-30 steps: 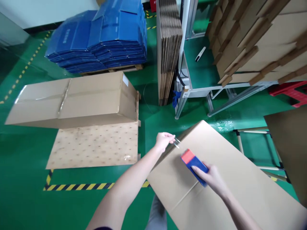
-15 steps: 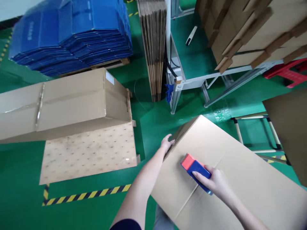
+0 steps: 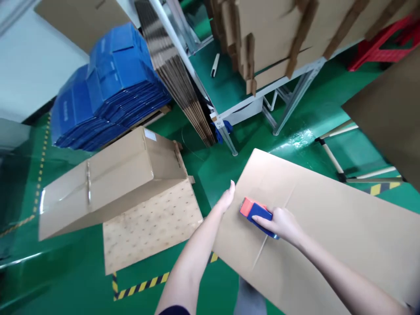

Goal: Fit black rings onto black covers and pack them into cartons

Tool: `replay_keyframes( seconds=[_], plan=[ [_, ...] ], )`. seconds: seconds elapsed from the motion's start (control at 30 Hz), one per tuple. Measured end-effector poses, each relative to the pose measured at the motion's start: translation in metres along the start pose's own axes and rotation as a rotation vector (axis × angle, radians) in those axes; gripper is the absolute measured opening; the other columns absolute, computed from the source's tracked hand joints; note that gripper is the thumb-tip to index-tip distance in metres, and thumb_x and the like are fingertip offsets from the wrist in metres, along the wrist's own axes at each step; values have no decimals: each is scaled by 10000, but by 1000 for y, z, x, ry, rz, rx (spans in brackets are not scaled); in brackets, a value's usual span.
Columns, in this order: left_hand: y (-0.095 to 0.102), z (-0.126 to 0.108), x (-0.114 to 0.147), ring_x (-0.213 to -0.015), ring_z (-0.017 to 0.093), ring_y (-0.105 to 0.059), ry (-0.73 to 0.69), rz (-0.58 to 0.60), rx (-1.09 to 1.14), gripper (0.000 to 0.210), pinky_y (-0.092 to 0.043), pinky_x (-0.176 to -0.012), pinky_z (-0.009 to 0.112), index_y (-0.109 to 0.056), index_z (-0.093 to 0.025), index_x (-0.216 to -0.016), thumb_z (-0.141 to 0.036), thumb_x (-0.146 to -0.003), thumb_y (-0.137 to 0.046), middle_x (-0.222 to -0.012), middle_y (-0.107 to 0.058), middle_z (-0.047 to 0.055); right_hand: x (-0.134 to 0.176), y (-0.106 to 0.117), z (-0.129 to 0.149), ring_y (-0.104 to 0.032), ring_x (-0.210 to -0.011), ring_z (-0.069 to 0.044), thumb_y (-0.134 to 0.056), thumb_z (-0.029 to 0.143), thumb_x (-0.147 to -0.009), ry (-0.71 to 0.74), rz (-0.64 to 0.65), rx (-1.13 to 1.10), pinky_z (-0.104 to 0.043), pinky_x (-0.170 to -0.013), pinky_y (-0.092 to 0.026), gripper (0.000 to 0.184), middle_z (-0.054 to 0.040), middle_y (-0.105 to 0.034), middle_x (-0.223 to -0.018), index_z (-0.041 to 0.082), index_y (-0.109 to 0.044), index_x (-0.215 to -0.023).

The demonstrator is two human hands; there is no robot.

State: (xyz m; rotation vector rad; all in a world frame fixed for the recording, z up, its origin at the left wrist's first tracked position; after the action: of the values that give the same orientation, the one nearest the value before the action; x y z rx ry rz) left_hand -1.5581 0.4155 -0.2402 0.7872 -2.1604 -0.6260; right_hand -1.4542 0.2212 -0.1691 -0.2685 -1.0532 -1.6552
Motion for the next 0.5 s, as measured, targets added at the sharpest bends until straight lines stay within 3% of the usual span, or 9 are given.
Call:
replay_keyframes(
  seconds=[0.07,0.13,0.27,0.37,0.43,0.5],
  plan=[
    [2,-15,1,-1287,246,-552,-59,-110,-164,526,-370,-1112,368,-682,-127,-1179,-502,-951,-392,-1257,-673,170,11,4,-9,-663,-658,-220,-556,701,-796,29,14,-60,-264,-557,-363,490,-52,-690,-678,224,-664,-811],
    [0,-25,3,-1407,250,-412,-81,-157,-240,521,-216,-1200,416,-587,-82,-1309,-417,-957,-400,-1417,-540,194,33,9,-39,-661,-649,-217,-568,711,-784,24,32,-113,-264,-555,-372,499,-40,-685,-664,225,-676,-807],
    [-7,-39,5,-1483,258,-259,-132,-207,-349,548,-60,-1231,463,-470,-25,-1404,-339,-970,-356,-1522,-394,216,117,31,-165,-660,-674,-230,-575,714,-768,-66,61,-249,-278,-573,-431,519,-40,-704,-718,215,-701,-837],
    [-10,-46,5,-1472,279,-278,-197,-266,-491,557,-46,-1229,485,-469,2,-1397,-332,-981,-308,-1508,-414,230,200,55,-268,-652,-669,-222,-599,677,-771,-166,44,-278,-291,-596,-452,499,-48,-719,-760,211,-729,-895],
    [-10,-51,3,-1445,289,-331,-249,-347,-636,566,-75,-1224,501,-478,4,-1389,-345,-992,-276,-1482,-454,232,247,65,-315,-636,-628,-201,-603,646,-788,-222,35,-240,-292,-585,-433,484,-57,-710,-724,208,-746,-938],
    [-9,-56,-1,-1434,292,-346,-272,-411,-750,575,-79,-1218,530,-458,5,-1401,-350,-1000,-249,-1477,-460,232,278,72,-344,-607,-568,-183,-627,647,-767,-293,-92,-179,-291,-556,-400,491,-52,-684,-651,208,-758,-944]
  ],
)
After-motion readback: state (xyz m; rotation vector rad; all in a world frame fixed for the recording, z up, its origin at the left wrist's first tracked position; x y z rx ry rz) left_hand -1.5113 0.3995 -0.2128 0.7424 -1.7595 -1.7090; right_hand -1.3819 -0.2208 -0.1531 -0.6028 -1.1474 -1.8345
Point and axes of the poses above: each hand's wrist, its own x-axis away from the middle knuckle, its own y-axis out of the back of the hand, z = x × y, the point moved 4 cm from there along -x, towards the middle knuckle
